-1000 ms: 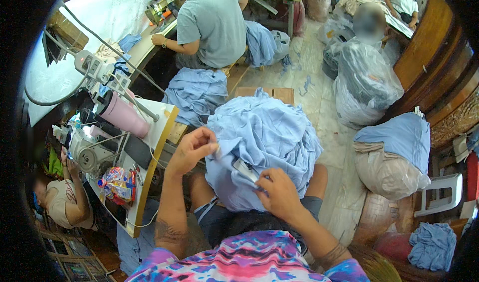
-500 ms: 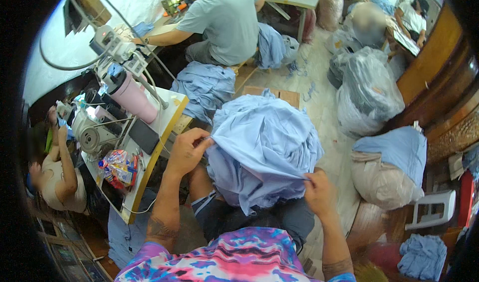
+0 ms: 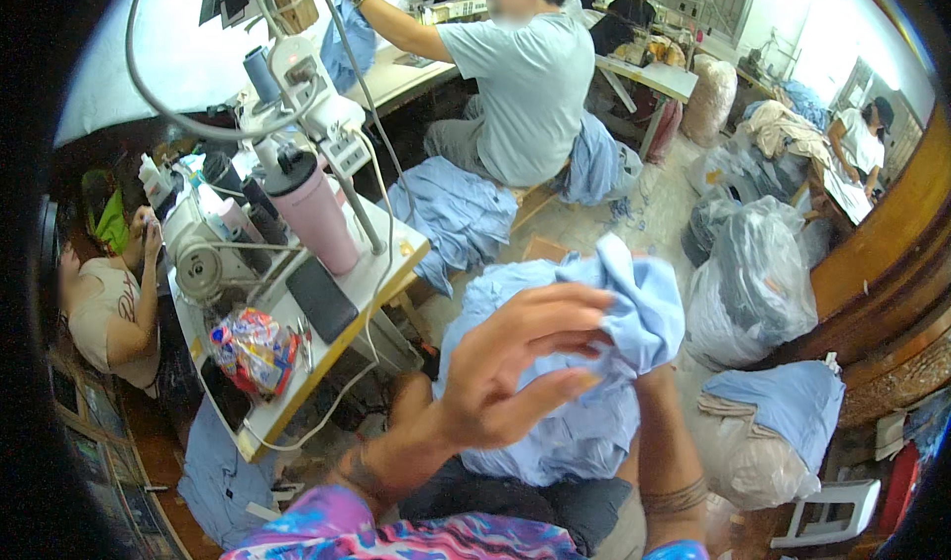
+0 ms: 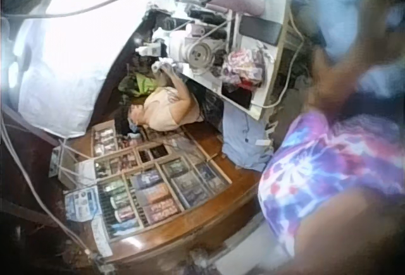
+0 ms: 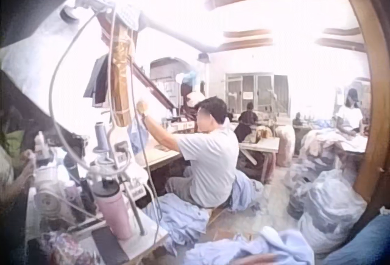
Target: The person uses snips to cut plastic fasteners and loose threads from a pile of shirts and then lifts one shirt to view it.
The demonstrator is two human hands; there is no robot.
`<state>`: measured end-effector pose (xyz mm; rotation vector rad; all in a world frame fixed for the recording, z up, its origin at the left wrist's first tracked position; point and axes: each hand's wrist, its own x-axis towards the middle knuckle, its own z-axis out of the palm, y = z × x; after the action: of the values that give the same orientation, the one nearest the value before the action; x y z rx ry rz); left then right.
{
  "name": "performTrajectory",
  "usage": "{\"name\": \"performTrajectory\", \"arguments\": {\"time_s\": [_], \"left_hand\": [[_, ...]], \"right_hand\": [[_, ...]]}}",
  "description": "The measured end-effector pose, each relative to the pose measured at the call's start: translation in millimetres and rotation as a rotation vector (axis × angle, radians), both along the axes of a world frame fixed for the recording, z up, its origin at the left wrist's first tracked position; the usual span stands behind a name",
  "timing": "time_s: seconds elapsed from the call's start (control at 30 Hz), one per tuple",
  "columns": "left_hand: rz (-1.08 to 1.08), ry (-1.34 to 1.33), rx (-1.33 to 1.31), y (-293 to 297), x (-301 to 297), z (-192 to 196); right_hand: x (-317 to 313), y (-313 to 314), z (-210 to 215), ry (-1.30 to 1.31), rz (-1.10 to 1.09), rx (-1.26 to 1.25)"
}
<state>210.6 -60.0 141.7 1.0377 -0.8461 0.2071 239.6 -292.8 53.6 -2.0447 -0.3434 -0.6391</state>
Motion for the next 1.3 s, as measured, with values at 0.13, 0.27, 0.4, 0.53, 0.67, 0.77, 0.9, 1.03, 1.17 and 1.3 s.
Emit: {"name": "performTrajectory", "arguments": {"time_s": [0.13,0.27,0.4,0.53,0.67,0.77,0.9,1.03,1.17,1.3], "left_hand": [[0.205,0.170,0.157,56.6,-13.6,-81.5],[0.336,0.562,0.737,137.6,-60.4,-181.5],[0.475,0.854,0.926,172.4,-108.7,-221.7],[0.573,0.891,0.928,183.3,-121.3,-234.6],[0.631,0.840,1.030,178.6,-131.8,-294.0],[0.659,0.796,1.102,172.2,-129.3,-280.9],[0.582,0.891,1.087,184.6,-131.4,-286.4],[0.404,0.792,1.116,174.8,-104.2,-271.3],[0.477,0.568,0.923,138.3,-44.2,-233.8],[0.545,0.135,1.058,72.7,8.2,-198.7]], "right_hand": [[103.5,22.1,70.0,-0.055,-0.008,0.108],[226.0,61.3,132.4,0.006,0.236,0.624],[334.7,96.5,162.6,0.067,0.346,0.937],[438.6,172.1,120.7,0.281,0.261,0.987],[496.3,235.3,42.6,0.625,0.490,0.981],[476.7,231.9,-17.0,0.896,0.229,0.392],[411.2,160.1,-73.3,0.956,0.245,0.152],[267.2,24.4,-121.7,0.699,0.282,-0.129],[82.5,-37.5,-100.9,0.542,-0.130,-0.273],[-73.1,-54.3,-130.7,0.432,-0.434,-0.460]]}}
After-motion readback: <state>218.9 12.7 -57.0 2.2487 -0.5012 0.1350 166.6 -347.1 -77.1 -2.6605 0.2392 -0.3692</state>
